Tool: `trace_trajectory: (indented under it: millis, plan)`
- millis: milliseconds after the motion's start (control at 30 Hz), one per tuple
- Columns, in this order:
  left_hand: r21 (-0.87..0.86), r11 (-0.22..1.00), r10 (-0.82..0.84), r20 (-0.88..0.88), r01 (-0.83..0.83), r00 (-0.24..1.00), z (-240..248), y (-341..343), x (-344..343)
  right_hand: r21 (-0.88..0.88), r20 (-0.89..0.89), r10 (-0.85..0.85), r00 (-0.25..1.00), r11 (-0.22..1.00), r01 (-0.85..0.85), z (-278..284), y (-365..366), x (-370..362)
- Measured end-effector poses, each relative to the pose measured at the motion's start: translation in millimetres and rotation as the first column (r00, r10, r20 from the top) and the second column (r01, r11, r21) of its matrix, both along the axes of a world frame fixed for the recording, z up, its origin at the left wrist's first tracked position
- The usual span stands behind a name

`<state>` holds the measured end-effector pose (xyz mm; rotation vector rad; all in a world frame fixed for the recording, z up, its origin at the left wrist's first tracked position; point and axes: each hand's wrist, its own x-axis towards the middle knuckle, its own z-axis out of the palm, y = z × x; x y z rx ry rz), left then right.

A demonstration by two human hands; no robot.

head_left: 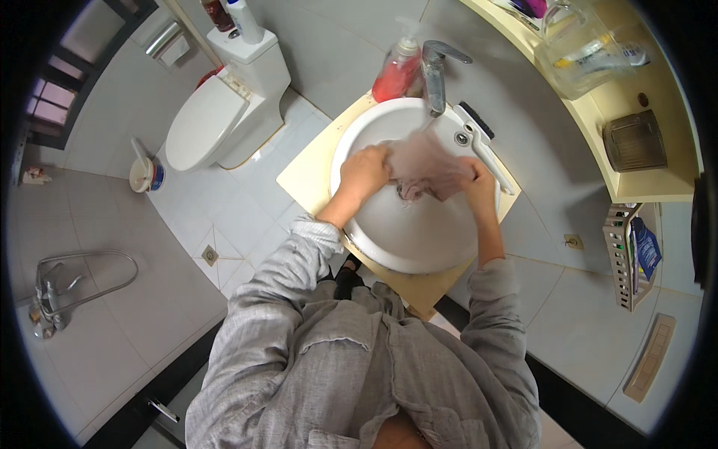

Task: The person rinses and wrings out a cloth in a sink, then uses it to wipe down bathroom tiles, a window frame, a wall, and the top and inner rim of a toilet before returning to the sink to rinse the cloth again.

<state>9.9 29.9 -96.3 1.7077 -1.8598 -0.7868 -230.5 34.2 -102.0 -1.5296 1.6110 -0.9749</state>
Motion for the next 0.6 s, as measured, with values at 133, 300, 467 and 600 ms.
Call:
trace_trajectory:
  millis: [133,300,467,600]
  plan:
    - [0.026,0.997,-0.079,0.062,0.077,0.995,5.4,7.2,-16.4,0.096,0.349,0.072,0.934,0.989,-0.112,7.6,7.5,19.9]
    - [-0.067,0.972,-0.228,-0.479,0.224,0.848,17.3,-10.2,-35.5,-0.041,0.256,0.240,0.937,0.971,-0.237,63.5,-3.8,50.1]
    - [-0.074,0.982,-0.166,-0.778,0.173,0.607,87.0,-10.0,-35.4,-0.087,0.509,0.194,0.839,0.981,-0.174,18.8,-4.6,54.2]
    - [-0.317,0.947,-0.300,-0.805,0.057,0.512,130.1,-13.5,-71.1,0.207,0.492,0.028,0.870,0.967,-0.148,-37.6,-13.8,56.6]
